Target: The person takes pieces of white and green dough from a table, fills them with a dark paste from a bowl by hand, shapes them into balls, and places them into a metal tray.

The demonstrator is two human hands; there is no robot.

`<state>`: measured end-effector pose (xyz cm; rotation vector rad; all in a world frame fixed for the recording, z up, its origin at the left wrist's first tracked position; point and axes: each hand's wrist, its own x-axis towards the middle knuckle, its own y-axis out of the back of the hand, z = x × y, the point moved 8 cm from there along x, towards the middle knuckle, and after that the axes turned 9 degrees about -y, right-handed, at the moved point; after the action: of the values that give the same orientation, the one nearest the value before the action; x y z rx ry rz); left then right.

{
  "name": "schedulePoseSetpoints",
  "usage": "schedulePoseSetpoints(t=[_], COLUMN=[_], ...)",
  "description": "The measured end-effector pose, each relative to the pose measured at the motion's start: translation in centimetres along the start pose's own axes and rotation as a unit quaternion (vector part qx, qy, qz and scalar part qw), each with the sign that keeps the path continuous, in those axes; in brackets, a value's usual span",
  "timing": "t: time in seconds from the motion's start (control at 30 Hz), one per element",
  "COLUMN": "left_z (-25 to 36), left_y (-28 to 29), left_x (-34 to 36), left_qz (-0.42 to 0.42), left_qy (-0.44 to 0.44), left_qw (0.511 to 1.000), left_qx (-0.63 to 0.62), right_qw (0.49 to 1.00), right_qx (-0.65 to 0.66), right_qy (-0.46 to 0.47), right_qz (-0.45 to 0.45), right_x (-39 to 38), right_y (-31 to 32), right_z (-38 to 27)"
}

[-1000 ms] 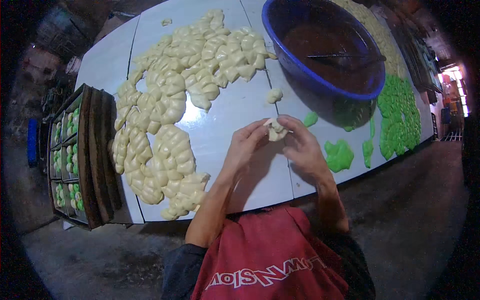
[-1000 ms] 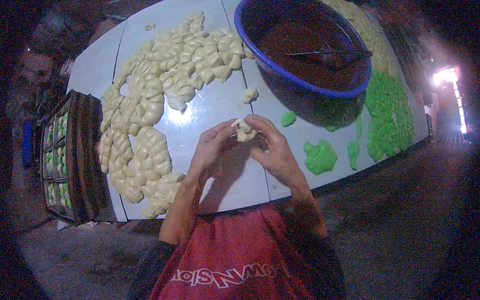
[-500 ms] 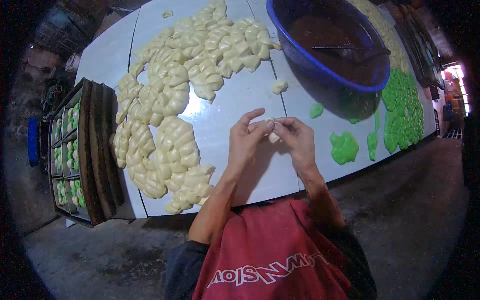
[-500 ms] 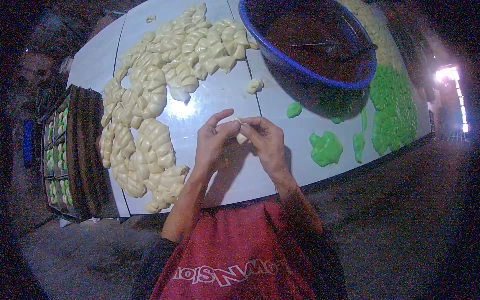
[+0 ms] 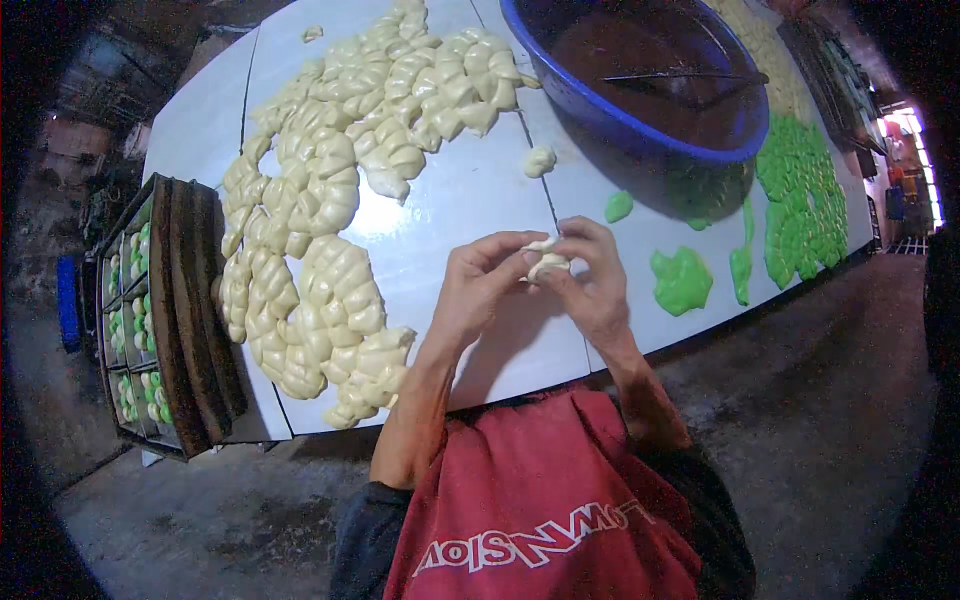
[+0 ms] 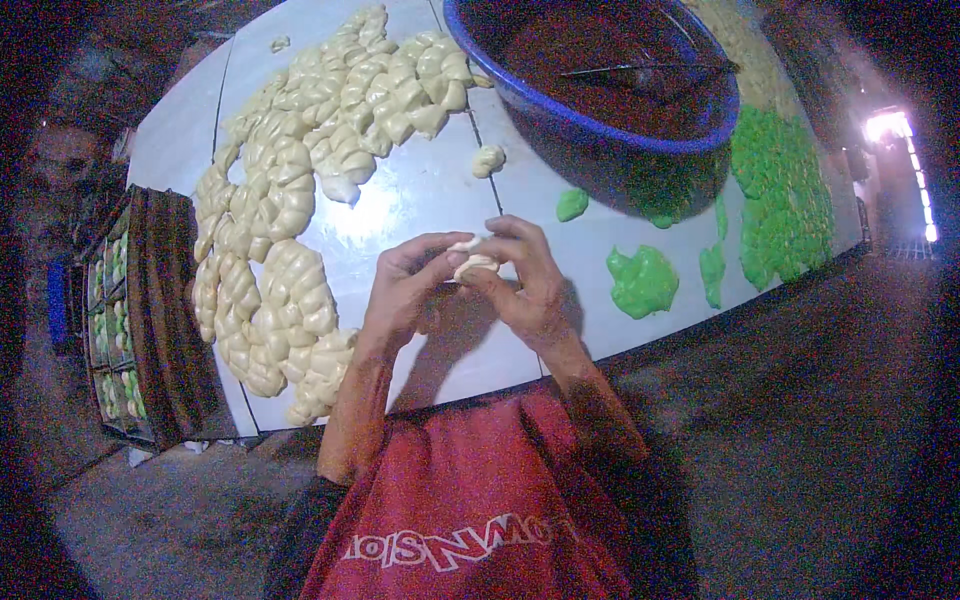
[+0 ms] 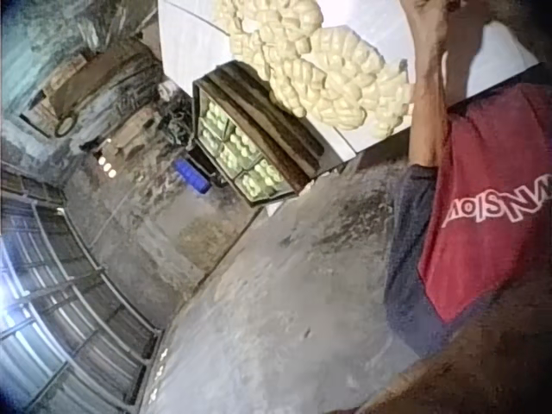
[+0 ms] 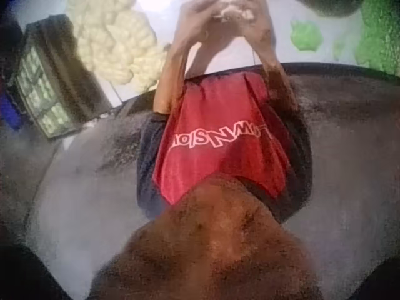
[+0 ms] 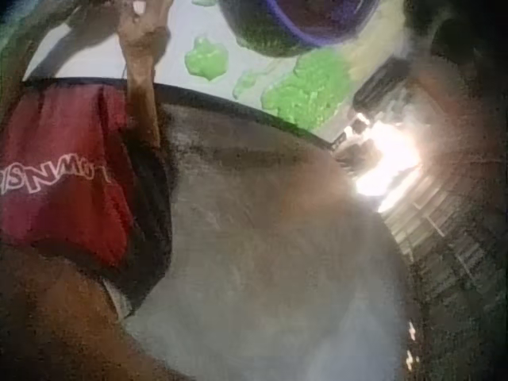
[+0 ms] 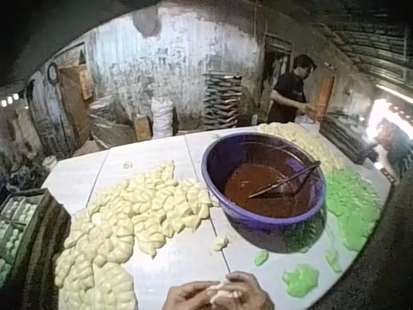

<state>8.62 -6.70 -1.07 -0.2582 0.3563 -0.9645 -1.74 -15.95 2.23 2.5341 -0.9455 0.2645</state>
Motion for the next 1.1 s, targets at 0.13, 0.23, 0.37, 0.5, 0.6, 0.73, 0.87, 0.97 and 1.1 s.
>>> schedulePoseSetpoints(t=[0.13,0.23,0.37,0.5,0.6,0.73,0.87,0.97,1.1], left_z=[-0.6,-1.5,-0.2,-2.8,-2.5,-3.4,-1.8,1.3,-1.4], left_y=[-0.5,-0.5,-0.5,0.3,-0.4,0.9,0.6,0.2,-1.8], left_x=[-0.3,-1.0,-0.7,-0.8,-1.1,-1.6,-2.0,-2.7,-1.9], left_qz=[-0.053,-0.033,0.035,0.071,0.043,0.067,0.097,0.117,-0.034], left_qy=[-0.047,-0.040,-0.062,-0.046,-0.022,0.037,-0.094,-0.127,-0.089], left_qw=[0.995,0.998,0.992,0.996,0.991,0.983,0.958,0.862,0.832], left_qx=[0.065,0.029,0.108,0.025,0.124,0.167,0.253,0.476,0.546], right_qw=[0.996,0.995,0.988,0.959,0.937,0.989,0.987,0.959,0.961], right_qx=[0.035,-0.010,0.039,0.097,0.022,-0.046,-0.072,-0.119,-0.201], right_qy=[-0.058,-0.003,-0.111,-0.258,-0.345,-0.126,-0.096,-0.190,-0.152], right_qz=[0.061,0.094,0.103,0.074,-0.054,-0.064,-0.102,-0.175,-0.117], right_x=[-0.6,-0.1,-0.3,-0.3,-1.0,-0.7,-2.1,-2.6,-2.3], right_y=[0.2,0.6,0.8,0.4,0.3,0.3,0.6,-0.3,-0.1], right_z=[1.2,0.2,2.2,4.6,6.4,0.0,0.7,5.8,5.2])
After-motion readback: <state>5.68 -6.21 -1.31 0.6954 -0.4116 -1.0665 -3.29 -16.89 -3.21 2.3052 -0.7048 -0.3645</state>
